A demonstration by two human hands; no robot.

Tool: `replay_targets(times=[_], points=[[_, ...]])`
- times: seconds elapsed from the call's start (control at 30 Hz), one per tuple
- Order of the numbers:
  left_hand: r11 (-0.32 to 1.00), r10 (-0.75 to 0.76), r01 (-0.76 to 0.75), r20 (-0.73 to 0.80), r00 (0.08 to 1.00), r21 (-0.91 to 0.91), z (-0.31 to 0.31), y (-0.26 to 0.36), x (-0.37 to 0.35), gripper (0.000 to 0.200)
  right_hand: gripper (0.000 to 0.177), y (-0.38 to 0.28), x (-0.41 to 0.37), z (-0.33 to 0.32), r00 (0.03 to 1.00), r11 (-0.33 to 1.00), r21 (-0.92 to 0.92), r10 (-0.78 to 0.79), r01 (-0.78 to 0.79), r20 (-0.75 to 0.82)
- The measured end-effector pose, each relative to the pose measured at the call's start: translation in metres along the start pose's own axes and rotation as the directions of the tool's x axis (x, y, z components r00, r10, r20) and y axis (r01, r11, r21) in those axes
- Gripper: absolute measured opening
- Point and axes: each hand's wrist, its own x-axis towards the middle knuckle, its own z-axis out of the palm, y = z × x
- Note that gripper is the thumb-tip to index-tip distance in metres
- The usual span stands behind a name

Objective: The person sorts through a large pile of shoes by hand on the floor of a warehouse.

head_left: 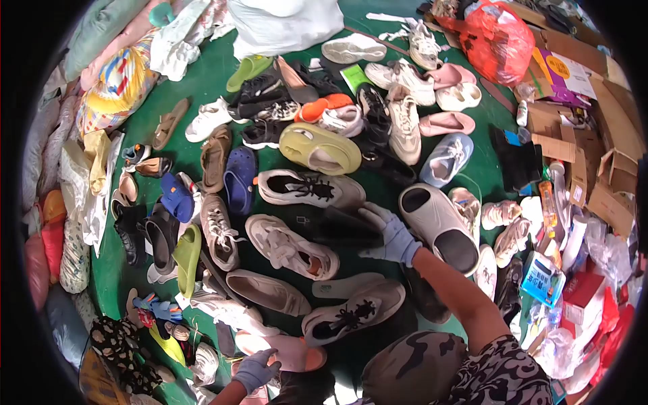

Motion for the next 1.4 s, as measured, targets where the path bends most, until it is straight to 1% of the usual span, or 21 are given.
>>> replay_targets(times=[0.1,0.2,0.23,0.3,0.37,0.43,0.47,0.53,0.6,0.7,0.87,0.97,1.0,1.03,1.1,1.17,1.23,1.27,1.3,1.37,1.4], points=[[0.988,-0.064,0.068,0.038,0.997,-0.141,-0.001,-0.004,0.002,0.051,0.091,0.012,-0.034,-0.037,0.982,0.956,-0.292,0.096,-0.045,0.162],[0.984,-0.105,0.115,0.080,0.991,-0.135,-0.008,0.003,0.002,0.052,0.063,0.034,-0.061,-0.050,0.899,0.781,-0.579,0.053,0.234,0.434],[0.989,-0.119,0.125,0.081,0.990,-0.073,-0.009,0.002,0.003,0.052,0.051,0.038,-0.064,-0.055,0.889,0.725,-0.636,0.074,0.262,0.451],[1.000,-0.019,0.020,0.011,1.000,-0.023,-0.006,-0.007,0.006,0.051,0.050,0.046,-0.063,-0.066,0.902,0.708,-0.662,0.082,0.246,0.424],[0.996,-0.040,0.041,0.018,0.999,-0.077,-0.013,0.001,0.009,0.051,0.047,0.042,-0.056,-0.070,0.889,0.665,-0.723,0.199,0.187,0.413],[0.992,-0.029,0.028,-0.006,1.000,-0.123,-0.010,0.001,0.009,0.048,0.051,0.029,-0.054,-0.065,0.920,0.632,-0.765,0.216,0.123,0.326],[0.993,-0.024,0.026,0.012,1.000,-0.117,-0.009,0.001,0.009,0.047,0.051,0.017,-0.053,-0.063,0.918,0.649,-0.746,0.192,0.147,0.348],[0.991,-0.028,0.032,0.035,0.999,-0.129,-0.009,0.003,0.005,0.046,0.063,-0.020,-0.060,-0.054,0.977,0.858,-0.512,0.078,0.035,0.198],[0.958,-0.090,0.111,0.091,0.992,-0.266,-0.006,0.010,-0.006,0.044,0.075,-0.045,-0.078,-0.039,0.939,0.972,-0.221,0.000,0.081,0.344],[0.978,0.159,-0.149,0.058,0.986,-0.147,0.015,-0.016,-0.016,0.041,0.089,-0.075,-0.094,-0.008,0.843,0.948,-0.189,-0.122,0.255,0.524],[0.984,0.072,-0.073,-0.012,0.997,-0.160,0.024,-0.007,-0.030,0.038,0.080,-0.126,-0.090,0.067,0.903,0.975,-0.010,-0.201,0.221,0.379],[0.982,0.057,-0.035,0.113,0.992,-0.188,0.030,-0.002,-0.028,0.049,0.073,-0.139,-0.068,0.100,0.859,0.959,0.017,-0.262,0.284,0.441],[0.910,0.037,0.039,0.175,0.984,-0.413,0.035,-0.004,-0.023,0.053,0.066,-0.139,-0.061,0.100,0.844,0.959,0.066,-0.275,0.276,0.460],[0.910,0.039,0.029,0.156,0.987,-0.413,0.044,-0.009,-0.017,0.053,0.066,-0.135,-0.057,0.099,0.843,0.954,0.059,-0.287,0.293,0.455],[0.713,0.015,0.105,0.165,0.986,-0.693,0.058,-0.017,-0.007,0.055,0.059,-0.122,-0.055,0.092,0.733,0.916,0.099,-0.372,0.389,0.569],[0.782,-0.006,0.105,0.162,0.987,-0.614,0.046,-0.011,0.003,0.050,0.053,-0.112,-0.046,0.072,0.676,0.893,0.088,-0.396,0.442,0.621],[0.338,-0.084,0.513,0.517,0.852,-0.789,0.030,0.007,0.016,0.044,0.049,-0.091,-0.040,0.053,0.467,0.802,0.196,-0.506,0.564,0.725],[0.235,-0.101,0.523,0.515,0.851,-0.819,0.022,0.021,0.019,0.037,0.043,-0.088,-0.035,0.037,0.413,0.782,0.197,-0.503,0.591,0.759],[0.247,-0.089,0.522,0.517,0.851,-0.817,0.025,0.028,0.023,0.037,0.043,-0.081,-0.032,0.024,0.422,0.789,0.182,-0.489,0.586,0.763],[-0.161,0.239,0.399,0.356,0.903,-0.903,0.035,0.041,0.026,0.036,0.038,-0.072,-0.030,0.002,0.342,0.744,0.085,-0.401,0.663,0.850],[-0.111,0.309,0.378,0.330,0.892,-0.919,0.037,0.048,0.022,0.035,0.033,-0.072,-0.028,-0.007,0.414,0.767,0.038,-0.387,0.641,0.824]])
